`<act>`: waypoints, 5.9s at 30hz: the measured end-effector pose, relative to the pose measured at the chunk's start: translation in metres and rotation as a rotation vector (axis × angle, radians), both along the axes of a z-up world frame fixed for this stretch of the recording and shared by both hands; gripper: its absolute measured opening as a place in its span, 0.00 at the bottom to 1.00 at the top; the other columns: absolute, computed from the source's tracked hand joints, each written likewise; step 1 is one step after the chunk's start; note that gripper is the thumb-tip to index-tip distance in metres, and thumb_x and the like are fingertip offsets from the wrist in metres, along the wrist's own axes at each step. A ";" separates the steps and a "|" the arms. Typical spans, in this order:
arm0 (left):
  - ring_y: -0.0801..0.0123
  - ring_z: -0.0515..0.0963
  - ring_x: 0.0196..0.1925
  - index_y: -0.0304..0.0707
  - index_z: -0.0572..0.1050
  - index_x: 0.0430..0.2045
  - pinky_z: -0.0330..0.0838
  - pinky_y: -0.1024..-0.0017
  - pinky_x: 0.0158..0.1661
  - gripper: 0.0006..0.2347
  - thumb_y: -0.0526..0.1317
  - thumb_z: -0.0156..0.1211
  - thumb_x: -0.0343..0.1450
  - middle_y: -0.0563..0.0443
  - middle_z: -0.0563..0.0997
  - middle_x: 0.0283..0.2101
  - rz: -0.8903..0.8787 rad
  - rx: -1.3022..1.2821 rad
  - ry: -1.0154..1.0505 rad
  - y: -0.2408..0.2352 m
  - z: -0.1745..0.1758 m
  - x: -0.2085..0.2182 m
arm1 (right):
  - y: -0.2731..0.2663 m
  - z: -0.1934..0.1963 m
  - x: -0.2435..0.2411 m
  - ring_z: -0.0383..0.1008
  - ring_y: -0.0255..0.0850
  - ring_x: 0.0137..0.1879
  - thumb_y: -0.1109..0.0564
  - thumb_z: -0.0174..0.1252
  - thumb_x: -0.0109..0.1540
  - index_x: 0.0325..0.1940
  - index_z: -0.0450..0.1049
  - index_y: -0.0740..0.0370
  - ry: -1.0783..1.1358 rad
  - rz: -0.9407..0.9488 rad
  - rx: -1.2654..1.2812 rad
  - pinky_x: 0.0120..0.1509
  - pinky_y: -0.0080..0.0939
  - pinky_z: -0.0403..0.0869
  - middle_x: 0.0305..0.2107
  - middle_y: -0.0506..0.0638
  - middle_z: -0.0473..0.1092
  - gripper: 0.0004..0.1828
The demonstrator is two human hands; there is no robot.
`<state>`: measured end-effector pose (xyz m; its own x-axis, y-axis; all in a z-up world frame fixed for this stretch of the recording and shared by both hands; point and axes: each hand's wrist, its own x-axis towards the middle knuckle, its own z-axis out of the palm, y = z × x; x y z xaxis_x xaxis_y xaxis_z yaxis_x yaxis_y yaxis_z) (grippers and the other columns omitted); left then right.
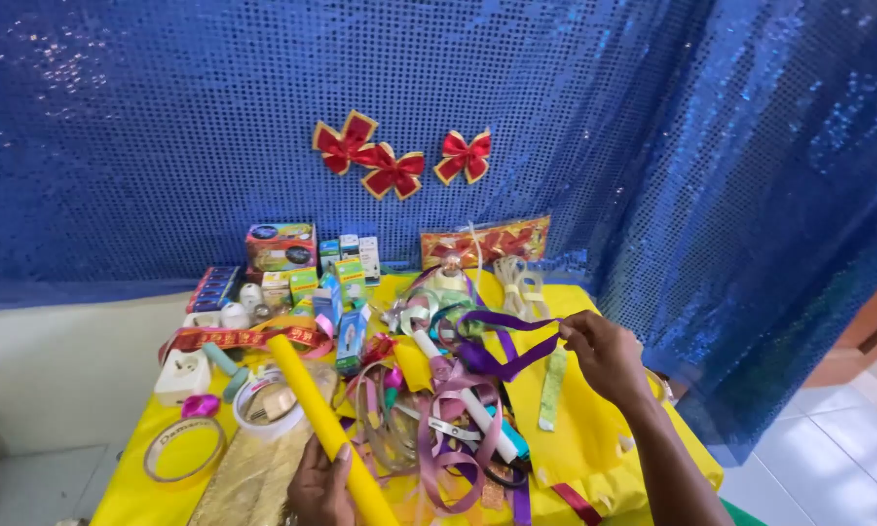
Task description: Wrapping a yellow tube with purple and yellow ribbons for decoration
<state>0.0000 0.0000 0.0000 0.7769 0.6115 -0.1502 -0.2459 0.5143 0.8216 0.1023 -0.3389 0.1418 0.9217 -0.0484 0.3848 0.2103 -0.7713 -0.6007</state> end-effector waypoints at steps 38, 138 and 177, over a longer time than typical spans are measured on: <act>0.46 0.86 0.42 0.31 0.64 0.57 0.82 0.55 0.44 0.31 0.30 0.74 0.60 0.25 0.85 0.41 -0.369 0.072 -0.355 0.015 -0.068 0.020 | 0.173 -0.145 -0.130 0.87 0.32 0.48 0.33 0.61 0.58 0.59 0.79 0.45 0.260 0.324 0.251 0.51 0.33 0.79 0.44 0.41 0.83 0.29; 0.58 0.80 0.45 0.30 0.63 0.65 0.75 0.67 0.41 0.32 0.29 0.67 0.64 0.36 0.82 0.49 -0.541 -0.039 -0.356 0.015 -0.037 0.007 | 0.145 -0.075 -0.099 0.82 0.28 0.27 0.59 0.50 0.70 0.53 0.77 0.56 0.339 0.261 0.081 0.28 0.20 0.85 0.28 0.45 0.82 0.12; 0.70 0.73 0.24 0.32 0.71 0.54 0.69 0.76 0.18 0.21 0.31 0.66 0.67 0.43 0.79 0.34 -0.476 0.068 -0.269 0.013 -0.013 -0.003 | 0.083 -0.056 -0.085 0.81 0.47 0.31 0.67 0.59 0.63 0.41 0.77 0.72 -0.094 0.152 0.805 0.43 0.45 0.82 0.28 0.62 0.79 0.04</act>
<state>-0.0027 0.0134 -0.0134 0.9755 0.1845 0.1196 -0.2051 0.5678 0.7972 0.0171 -0.2562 0.0854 0.9062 -0.2198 0.3612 0.3545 -0.0708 -0.9324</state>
